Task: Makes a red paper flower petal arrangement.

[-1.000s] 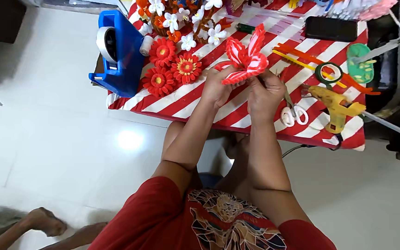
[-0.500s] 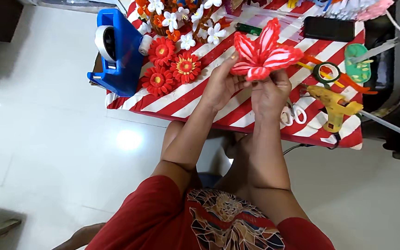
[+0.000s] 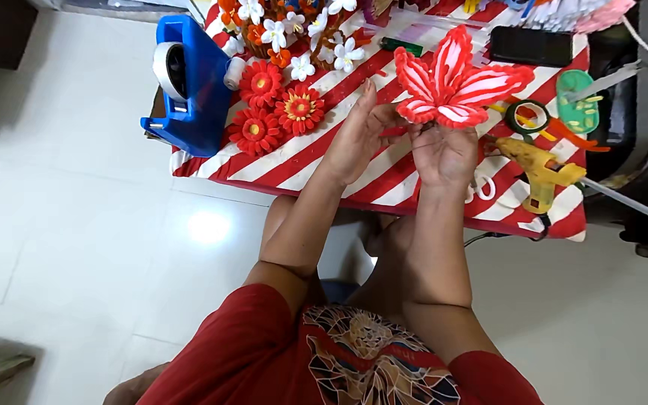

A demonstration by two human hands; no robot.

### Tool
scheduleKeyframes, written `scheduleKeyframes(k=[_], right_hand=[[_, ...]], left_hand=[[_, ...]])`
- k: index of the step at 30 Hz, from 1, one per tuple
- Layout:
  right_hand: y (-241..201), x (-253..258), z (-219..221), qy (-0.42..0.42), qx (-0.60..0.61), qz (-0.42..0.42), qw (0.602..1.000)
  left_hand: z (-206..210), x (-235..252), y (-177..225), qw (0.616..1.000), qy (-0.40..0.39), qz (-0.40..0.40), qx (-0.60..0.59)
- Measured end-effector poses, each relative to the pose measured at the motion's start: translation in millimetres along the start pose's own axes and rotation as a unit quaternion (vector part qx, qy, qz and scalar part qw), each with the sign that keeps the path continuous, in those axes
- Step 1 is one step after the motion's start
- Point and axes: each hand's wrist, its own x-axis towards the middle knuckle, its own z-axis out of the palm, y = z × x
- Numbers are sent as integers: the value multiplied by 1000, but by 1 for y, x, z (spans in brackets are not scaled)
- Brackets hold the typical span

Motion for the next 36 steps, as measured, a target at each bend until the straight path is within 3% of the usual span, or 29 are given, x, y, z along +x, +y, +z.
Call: scheduleKeyframes(k=[8, 10, 12, 14, 17, 20, 27, 36], right_hand=[[-4, -1, 4, 10, -18, -10, 1000], [-6, 0, 3, 17, -19, -7, 1000], [-10, 1, -1, 16, 4, -5, 1000], [-14, 3, -6, 10, 53, 4, 999], [-19, 5, -9, 7, 180, 49, 982], [-19, 6, -9, -26, 297, 90, 950], [-18, 5, -6, -84, 344, 120, 927], [-12, 4, -6, -91, 247, 100, 960]], left_hand=[[2, -3, -1, 977, 16, 30, 211], [2, -3, -2, 936, 57, 80, 338], [-3, 0, -3, 871, 92, 148, 458], [-11, 2, -1, 836, 110, 205, 497], [-15, 7, -8, 859, 161, 323, 364], [-13, 8, -14, 867, 171, 365, 292], [-3, 8, -22, 876, 122, 299, 357], [3, 7, -26, 903, 88, 282, 310]])
